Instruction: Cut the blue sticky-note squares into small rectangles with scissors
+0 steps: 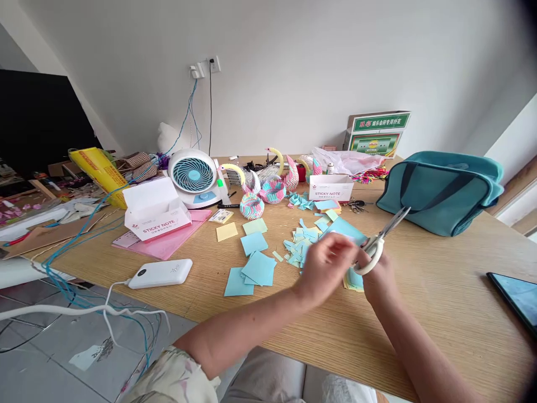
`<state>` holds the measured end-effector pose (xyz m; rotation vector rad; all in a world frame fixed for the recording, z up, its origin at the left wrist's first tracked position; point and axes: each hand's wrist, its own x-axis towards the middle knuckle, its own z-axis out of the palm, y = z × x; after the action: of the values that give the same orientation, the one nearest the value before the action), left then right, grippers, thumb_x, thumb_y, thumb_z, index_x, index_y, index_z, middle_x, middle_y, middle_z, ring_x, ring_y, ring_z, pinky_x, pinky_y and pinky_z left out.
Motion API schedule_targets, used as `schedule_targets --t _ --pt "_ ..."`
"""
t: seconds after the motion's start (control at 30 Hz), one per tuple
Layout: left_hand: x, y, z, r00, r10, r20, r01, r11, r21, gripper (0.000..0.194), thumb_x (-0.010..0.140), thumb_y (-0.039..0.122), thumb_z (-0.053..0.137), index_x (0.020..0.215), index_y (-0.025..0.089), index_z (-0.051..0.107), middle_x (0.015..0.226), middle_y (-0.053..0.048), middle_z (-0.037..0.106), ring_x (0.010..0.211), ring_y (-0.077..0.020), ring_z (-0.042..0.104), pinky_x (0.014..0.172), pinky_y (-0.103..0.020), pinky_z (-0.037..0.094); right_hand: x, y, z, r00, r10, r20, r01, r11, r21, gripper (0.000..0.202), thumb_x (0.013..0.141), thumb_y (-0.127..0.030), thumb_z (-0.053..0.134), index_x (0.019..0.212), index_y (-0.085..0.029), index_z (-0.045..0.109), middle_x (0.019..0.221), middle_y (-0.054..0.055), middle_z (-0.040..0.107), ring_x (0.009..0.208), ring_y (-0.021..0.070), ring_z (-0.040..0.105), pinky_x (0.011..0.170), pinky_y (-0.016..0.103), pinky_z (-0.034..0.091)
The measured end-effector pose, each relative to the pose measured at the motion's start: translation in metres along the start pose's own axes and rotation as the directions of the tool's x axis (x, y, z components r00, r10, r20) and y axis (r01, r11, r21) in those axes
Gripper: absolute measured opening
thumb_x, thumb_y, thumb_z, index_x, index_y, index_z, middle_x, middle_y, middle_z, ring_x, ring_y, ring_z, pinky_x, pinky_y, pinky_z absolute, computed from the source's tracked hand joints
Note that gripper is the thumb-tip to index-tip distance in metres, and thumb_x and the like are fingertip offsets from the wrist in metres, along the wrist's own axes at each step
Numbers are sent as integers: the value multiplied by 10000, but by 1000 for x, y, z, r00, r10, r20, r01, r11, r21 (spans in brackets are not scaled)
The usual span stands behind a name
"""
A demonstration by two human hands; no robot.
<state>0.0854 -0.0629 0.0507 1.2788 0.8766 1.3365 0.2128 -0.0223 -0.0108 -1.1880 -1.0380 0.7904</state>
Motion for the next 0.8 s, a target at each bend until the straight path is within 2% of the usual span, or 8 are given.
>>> schedule_targets --t 0.03,0.07,0.17,0.23,0.33,0.47,0.57,0.8 --pt "10 -6 -11 993 37 -111 -37 999 4 177 844 334 706 799 193 608 813 -19 624 814 -158 592 809 -291 488 0 0 1 999 39 -4 -38 997 66 415 681 -497 773 795 -219 486 646 -46 474 573 128 447 545 275 375" --pt "18 -13 -22 961 49 -272 -50 999 5 187 839 350 695 814 205 580 813 -6 602 806 -147 573 798 -281 472 -1 0 2 997 78 -3 -77 989 125 424 662 -478 794 797 -217 487 660 -47 477 581 124 442 549 271 371" --pt "31 -39 -44 911 -83 -404 50 994 -93 278 804 407 719 926 224 549 943 -12 608 875 -142 574 794 -271 455 -1 2 3 991 129 -23 -122 974 193 436 648 -444 828 793 -212 489 671 -53 474 597 118 431 557 260 350" --pt "29 -54 -48 906 -199 -373 150 976 -157 387 773 473 754 998 227 558 1003 -29 622 926 -153 586 800 -271 451 0 6 3 992 119 -45 -109 979 171 424 670 -442 823 783 -210 486 663 -56 463 596 116 420 562 261 341" --pt "20 -66 -41 913 -343 -222 286 924 -253 549 713 569 796 1079 220 585 1025 -51 645 948 -172 603 779 -271 447 -2 11 7 995 79 -53 -72 990 123 409 706 -452 801 767 -209 478 673 -54 470 607 119 424 580 268 350" --pt "14 -65 -32 937 -344 -64 308 899 -311 516 648 534 858 962 193 633 970 -37 665 885 -151 590 718 -240 427 -12 9 16 997 77 -19 -75 993 91 404 730 -457 787 789 -212 471 693 -60 459 608 111 401 580 266 336" --pt "14 -64 -31 946 -318 -59 285 907 -310 434 659 508 854 872 178 671 912 -38 685 863 -156 592 706 -243 428 -21 4 23 995 91 29 -93 993 70 390 752 -452 776 795 -212 471 695 -60 443 612 111 382 577 267 323" --pt "15 -67 -33 946 -310 -93 258 896 -363 374 680 463 850 886 179 720 846 -36 688 840 -168 605 742 -269 445 -31 2 27 992 102 71 -107 991 81 348 768 -444 766 820 -209 515 733 -41 507 657 127 424 608 270 368"
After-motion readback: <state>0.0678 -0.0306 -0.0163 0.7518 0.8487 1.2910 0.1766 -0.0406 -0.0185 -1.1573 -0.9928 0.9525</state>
